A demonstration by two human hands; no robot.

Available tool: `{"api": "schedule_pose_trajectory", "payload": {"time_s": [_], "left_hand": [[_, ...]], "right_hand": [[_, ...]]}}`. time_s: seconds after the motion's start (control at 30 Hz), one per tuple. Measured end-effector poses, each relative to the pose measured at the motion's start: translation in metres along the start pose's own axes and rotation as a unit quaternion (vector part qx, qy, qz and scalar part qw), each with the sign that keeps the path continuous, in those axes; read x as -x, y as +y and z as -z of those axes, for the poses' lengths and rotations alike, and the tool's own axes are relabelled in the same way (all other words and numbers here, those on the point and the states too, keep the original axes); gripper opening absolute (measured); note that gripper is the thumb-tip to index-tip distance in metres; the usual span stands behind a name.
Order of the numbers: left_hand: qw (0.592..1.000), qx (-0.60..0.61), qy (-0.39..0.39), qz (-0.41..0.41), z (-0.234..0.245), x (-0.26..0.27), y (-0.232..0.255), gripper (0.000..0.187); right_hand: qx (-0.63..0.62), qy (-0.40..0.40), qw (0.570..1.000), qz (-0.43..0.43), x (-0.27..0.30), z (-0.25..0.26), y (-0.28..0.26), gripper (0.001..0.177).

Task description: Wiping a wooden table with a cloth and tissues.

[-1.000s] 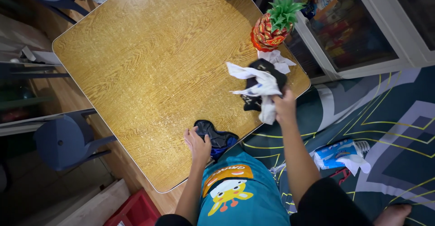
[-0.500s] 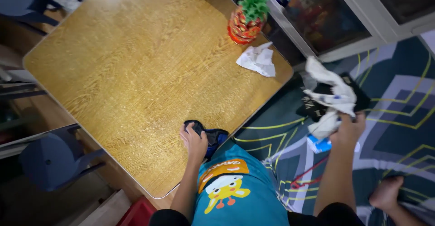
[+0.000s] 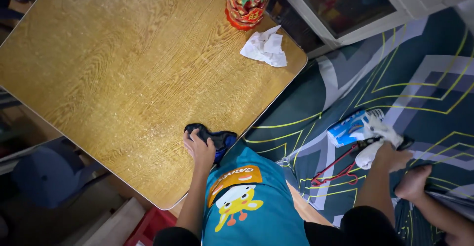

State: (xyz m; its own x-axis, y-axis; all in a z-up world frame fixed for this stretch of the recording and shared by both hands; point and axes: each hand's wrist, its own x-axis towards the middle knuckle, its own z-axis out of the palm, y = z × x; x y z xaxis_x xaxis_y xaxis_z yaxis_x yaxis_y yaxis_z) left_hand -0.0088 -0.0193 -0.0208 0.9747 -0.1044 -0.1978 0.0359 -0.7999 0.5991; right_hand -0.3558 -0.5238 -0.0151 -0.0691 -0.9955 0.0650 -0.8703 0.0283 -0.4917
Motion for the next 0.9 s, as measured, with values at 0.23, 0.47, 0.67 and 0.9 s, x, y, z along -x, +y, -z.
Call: {"api": "schedule_pose_trajectory", "payload": {"time_s": [0.23,0.47,0.67,0.9], "left_hand": [[0.998,-0.020,0.035,0.043,0.000,0.017,-0.009,0.063],[0.998,-0.024,0.019,0.052,0.017,0.029,0.007,0.061],[0.996,-0.012,0.023,0.081,0.020,0.032,0.002,0.063],[0.995,-0.016,0.039,0.088,0.022,0.033,-0.019,0.065]], "right_hand": [[0.046,-0.273,0.958,-0.070,-0.020,-0.119,0.074,0.038],[-0.187,-0.294,0.878,-0.327,0.013,-0.229,0.045,0.038],[-0.068,-0.137,0.958,-0.244,0.039,-0.215,-0.027,0.042],[-0.086,0.016,0.970,0.228,0.075,-0.160,-0.195,0.054]]}}
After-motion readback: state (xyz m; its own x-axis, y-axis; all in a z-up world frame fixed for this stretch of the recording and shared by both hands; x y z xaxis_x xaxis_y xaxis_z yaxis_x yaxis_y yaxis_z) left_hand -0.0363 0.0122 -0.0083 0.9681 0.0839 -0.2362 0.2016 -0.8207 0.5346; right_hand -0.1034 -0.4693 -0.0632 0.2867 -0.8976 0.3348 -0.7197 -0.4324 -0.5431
